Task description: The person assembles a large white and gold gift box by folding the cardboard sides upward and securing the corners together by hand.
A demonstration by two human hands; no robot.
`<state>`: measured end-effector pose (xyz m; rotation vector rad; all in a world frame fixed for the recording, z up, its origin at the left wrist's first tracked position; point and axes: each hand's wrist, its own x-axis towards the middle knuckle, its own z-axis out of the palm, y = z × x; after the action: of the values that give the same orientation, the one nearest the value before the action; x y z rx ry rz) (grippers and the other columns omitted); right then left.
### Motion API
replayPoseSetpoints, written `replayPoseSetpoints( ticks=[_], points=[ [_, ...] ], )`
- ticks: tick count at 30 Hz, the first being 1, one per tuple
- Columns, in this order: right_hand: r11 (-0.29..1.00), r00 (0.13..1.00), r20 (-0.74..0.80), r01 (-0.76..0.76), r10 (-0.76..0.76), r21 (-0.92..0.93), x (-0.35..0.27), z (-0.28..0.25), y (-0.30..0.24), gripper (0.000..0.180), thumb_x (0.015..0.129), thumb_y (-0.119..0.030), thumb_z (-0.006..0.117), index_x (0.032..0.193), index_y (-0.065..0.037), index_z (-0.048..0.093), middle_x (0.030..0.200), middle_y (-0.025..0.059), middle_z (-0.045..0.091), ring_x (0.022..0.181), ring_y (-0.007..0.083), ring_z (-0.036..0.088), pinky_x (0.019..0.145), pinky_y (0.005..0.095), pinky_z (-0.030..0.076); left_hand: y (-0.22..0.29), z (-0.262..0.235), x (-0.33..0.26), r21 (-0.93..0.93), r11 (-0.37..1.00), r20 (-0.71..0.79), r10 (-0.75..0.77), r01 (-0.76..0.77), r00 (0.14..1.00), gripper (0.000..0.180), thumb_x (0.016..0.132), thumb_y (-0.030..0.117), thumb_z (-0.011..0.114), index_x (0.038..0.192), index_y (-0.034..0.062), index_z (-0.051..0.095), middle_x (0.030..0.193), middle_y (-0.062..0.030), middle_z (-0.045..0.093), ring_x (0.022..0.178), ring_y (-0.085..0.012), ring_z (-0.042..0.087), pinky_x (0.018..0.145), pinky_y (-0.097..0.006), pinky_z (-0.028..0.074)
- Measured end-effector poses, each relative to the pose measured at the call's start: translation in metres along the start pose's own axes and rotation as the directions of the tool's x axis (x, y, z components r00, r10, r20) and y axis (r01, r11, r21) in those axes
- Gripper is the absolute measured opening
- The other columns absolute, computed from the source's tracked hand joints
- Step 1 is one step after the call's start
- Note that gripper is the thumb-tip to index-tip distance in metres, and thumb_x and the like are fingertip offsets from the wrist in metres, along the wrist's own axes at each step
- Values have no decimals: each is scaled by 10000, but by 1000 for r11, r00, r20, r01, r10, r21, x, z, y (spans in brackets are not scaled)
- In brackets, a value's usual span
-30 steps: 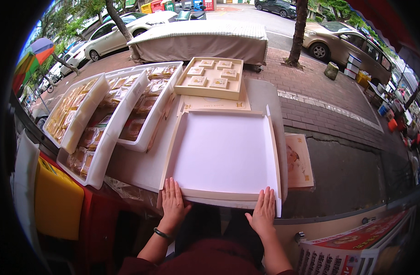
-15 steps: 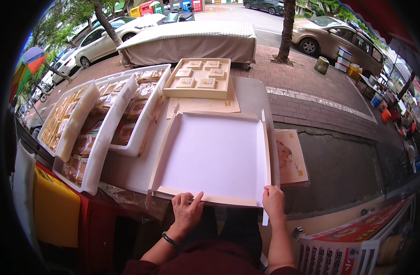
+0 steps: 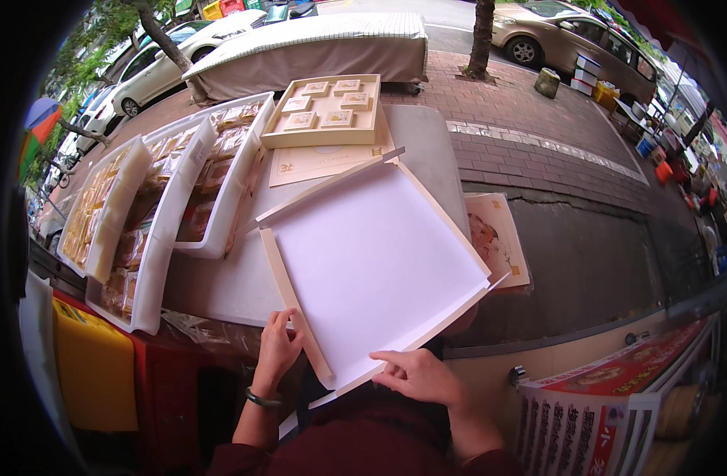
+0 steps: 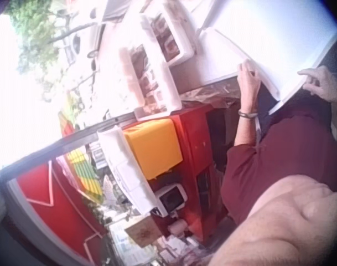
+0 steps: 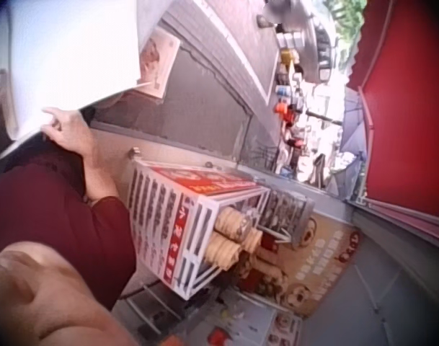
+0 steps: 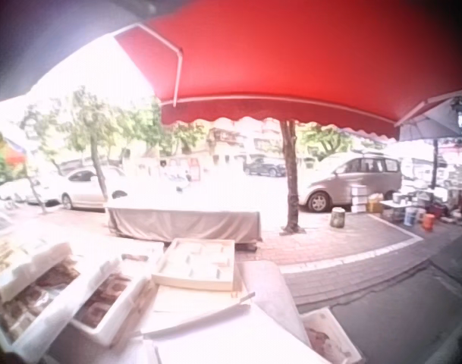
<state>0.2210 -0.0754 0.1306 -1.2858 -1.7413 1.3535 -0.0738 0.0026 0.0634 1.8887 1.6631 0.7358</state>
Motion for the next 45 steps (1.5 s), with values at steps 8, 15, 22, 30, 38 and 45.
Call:
replayPoseSetpoints(
  ticks=[8, 15, 22, 30, 38, 45],
  points=[
    [691, 737, -673, -519, 64, -503, 51, -159, 94, 612, 858, -321, 779, 1309, 22, 546, 1214, 224, 645, 1105, 402, 635, 953, 453, 506, -15, -28, -9, -105, 987, 55, -117, 123, 992, 535, 904, 132, 729, 1368, -21, 512, 897, -150, 687, 754, -255, 722, 695, -357, 572],
    [656, 790, -564, -560, 241, -505, 47, -148, 113, 457, 829, -276, 800, 1051, 49, 568, 1111, 279, 661, 1092, 439, 622, 932, 491, 499, -4, -16, -22, -103, 980, 273, -135, 169, 952, 731, 886, 143, 744, 1508, 6, 386, 880, -169, 706, 766, -291, 705, 737, -364, 564],
    [628, 746, -615, -612, 255, -481, 43, -135, 98, 454, 845, -195, 782, 1108, 59, 512, 1108, 298, 655, 1077, 470, 623, 914, 504, 509, 10, -26, -18, -125, 980, 274, -113, 152, 955, 748, 869, 57, 738, 1524, 22, 377, 838, -141, 674, 721, -231, 681, 700, -339, 555],
    [972, 788, -579, -234, 209, 32, 40, -133, 116, 474, 834, -151, 792, 1173, 94, 568, 1055, 214, 687, 977, 305, 683, 839, 396, 545, 1, -70, 27, 86, 973, -35, 216, -212, 976, 768, 847, -3, 719, 1530, 40, 370, 1147, -228, 632, 881, -346, 669, 761, -411, 544],
    [735, 591, -725, 305, 353, 606, 58, -13, 95, 362, 918, -39, 707, 1230, 91, 578, 1194, 120, 637, 1063, 169, 615, 915, 313, 498, 94, -50, 13, 57, 808, -83, 590, -587, 803, 566, 775, 69, 797, 1303, 34, 596, 1142, -165, 652, 1029, -332, 649, 884, -416, 533],
    [735, 915, 160, -394, 370, 551, 20, 28, 72, 340, 986, -184, 669, 1227, 41, 590, 1095, 136, 713, 950, 174, 720, 746, 279, 581, 42, 40, -2, 280, 745, 217, 565, -606, 796, 429, 841, 167, 758, 1241, 82, 628, 1178, -109, 652, 1125, -296, 625, 975, -424, 481]
  ],
)
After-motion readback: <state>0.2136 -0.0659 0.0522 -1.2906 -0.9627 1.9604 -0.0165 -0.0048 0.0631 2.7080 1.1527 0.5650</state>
